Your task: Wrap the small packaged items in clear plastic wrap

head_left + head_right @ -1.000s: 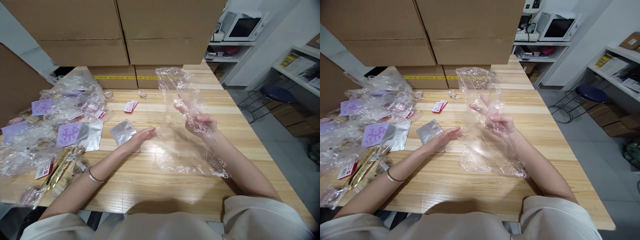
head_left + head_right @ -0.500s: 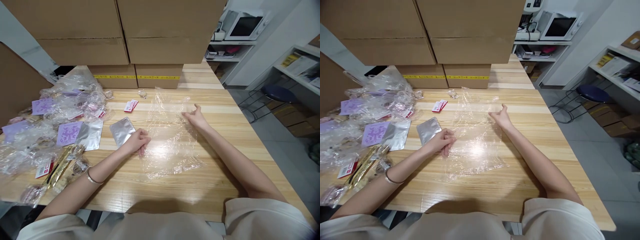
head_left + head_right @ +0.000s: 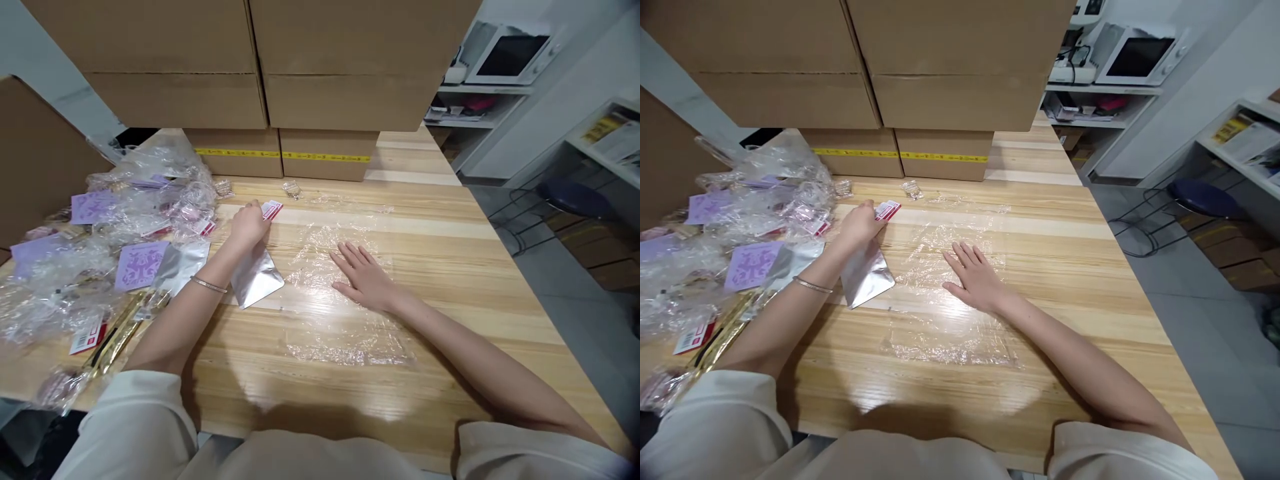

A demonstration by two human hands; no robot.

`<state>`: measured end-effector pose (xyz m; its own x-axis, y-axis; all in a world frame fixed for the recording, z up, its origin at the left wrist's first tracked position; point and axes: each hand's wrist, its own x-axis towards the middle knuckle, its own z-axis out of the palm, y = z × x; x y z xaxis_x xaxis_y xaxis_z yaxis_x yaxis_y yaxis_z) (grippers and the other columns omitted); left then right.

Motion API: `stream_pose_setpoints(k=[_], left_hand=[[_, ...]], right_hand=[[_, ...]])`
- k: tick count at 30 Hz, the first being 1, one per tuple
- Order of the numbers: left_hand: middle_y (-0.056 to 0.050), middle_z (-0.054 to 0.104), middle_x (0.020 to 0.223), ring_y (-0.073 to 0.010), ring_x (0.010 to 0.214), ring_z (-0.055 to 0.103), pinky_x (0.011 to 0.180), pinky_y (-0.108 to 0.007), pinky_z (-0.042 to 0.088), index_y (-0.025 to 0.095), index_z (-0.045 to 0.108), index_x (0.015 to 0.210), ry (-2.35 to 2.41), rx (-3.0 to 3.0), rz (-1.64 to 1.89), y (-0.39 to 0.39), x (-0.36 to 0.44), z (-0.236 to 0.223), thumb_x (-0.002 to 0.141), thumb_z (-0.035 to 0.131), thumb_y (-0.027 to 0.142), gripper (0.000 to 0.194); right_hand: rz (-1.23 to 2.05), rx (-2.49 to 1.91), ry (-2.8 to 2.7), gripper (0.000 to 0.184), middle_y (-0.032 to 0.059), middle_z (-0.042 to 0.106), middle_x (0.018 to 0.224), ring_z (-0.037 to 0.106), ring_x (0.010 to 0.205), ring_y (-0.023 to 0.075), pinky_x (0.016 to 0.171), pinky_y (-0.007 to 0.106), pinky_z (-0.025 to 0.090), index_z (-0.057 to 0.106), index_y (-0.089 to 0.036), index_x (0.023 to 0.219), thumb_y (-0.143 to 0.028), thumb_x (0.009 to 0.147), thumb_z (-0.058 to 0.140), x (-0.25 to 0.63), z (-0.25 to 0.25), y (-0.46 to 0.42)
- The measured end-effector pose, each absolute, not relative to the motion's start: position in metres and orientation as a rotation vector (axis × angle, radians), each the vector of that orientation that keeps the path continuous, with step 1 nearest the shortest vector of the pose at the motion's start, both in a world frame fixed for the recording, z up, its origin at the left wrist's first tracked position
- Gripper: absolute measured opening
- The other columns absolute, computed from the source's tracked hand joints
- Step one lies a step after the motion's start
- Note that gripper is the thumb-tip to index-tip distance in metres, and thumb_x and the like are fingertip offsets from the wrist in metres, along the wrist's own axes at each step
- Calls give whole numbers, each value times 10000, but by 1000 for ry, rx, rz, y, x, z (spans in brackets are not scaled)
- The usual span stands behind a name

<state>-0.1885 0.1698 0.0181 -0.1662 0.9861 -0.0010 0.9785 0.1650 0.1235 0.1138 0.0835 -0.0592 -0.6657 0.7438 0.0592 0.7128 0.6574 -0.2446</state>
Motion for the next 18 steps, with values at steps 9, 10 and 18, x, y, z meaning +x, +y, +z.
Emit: stream_pose_setpoints(k=[9,10,18], left_hand=[[-244,646,1235,-355,1181,596,947,-390,458,41,545,1257,2297,1960,320,199,-179,3,875,634,278,458],[-247,643,1236,-357,1186,592,954,-392,456,37,565,1231,2291,1964,320,200,-177,3,869,635,264,433],[-142,622,1329,-278,1096,630,892,-374,509,160,539,1361,1460,2024,624,130,-140,14,812,708,385,617]], right_hand=[[333,-1205,-2692,742,64,97,1671,45,1541,292,1245,560,115,123,-290,1603,-648,983,321,113,-56,83],[340,-1205,-2689,744,65,100,1671,46,1542,292,1247,559,110,124,-289,1603,-650,983,320,112,-56,83],[587,-1316,-2101,553,94,362,1594,367,1454,261,1149,505,398,203,-287,1565,-455,1041,252,129,-33,81]])
